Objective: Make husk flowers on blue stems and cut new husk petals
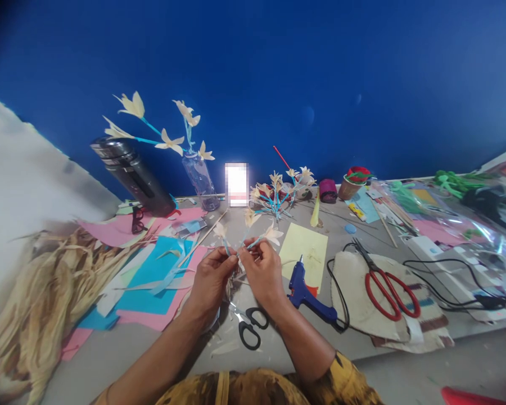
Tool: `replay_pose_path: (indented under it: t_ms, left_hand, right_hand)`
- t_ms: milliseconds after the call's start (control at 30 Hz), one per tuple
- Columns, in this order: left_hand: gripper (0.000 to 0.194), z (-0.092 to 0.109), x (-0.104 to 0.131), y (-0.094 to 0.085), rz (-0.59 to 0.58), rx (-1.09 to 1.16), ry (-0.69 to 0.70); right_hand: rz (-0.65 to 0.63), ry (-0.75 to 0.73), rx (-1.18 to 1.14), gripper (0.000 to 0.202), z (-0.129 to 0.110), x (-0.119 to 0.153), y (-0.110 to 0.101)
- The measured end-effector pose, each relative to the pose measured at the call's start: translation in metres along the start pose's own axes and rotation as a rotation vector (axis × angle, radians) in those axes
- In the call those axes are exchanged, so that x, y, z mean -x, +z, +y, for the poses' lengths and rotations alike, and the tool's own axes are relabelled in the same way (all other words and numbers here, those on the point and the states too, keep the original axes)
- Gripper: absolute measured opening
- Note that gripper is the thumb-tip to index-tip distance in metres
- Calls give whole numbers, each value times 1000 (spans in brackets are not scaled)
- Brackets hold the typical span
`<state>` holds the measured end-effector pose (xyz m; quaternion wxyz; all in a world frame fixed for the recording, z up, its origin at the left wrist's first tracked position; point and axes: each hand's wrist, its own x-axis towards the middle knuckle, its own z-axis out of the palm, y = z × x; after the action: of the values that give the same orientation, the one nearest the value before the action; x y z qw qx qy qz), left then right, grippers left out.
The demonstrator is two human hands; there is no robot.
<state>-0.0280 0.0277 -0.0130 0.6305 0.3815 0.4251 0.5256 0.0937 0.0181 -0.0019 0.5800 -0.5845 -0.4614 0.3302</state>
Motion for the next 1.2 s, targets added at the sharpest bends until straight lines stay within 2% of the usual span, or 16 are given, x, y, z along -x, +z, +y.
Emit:
replay_pose_path:
  t_ms: [100, 233, 400, 567, 667, 767, 1000, 1100, 1200]
  left_hand:
    - [18, -2, -1, -2, -33, -9, 4]
    - [18, -3, -2, -3, -79, -13, -11]
    - [21, 3, 0, 0, -134, 67, -67]
    - [28, 11, 3, 3, -170, 191, -169]
    - [30, 13, 4, 4, -190, 236, -194]
    - [29, 15, 5, 4, -209, 253, -168]
    - [26, 16, 4, 1, -294, 183, -86]
    - [24, 17, 4, -2, -295, 79, -45]
    - [21, 19, 4, -2, -232, -4, 13]
  right_hand:
    - [-65, 1, -4, 25, 0, -1, -2]
    - [-88, -16, -21, 25, -1, -2, -4]
    - [-110, 62, -200, 23, -1, -4, -5]
    - [-194, 182, -386, 27, 0, -7, -6]
    - [-221, 185, -417, 27, 0, -7, -8]
    - [-239, 193, -443, 28, 1, -7, -9]
    - [-433, 308, -656, 37, -5, -6, -13]
    - [-418, 325, -655, 43, -6, -6, -14]
    - [-329, 336, -627, 45, -4, -7, -12]
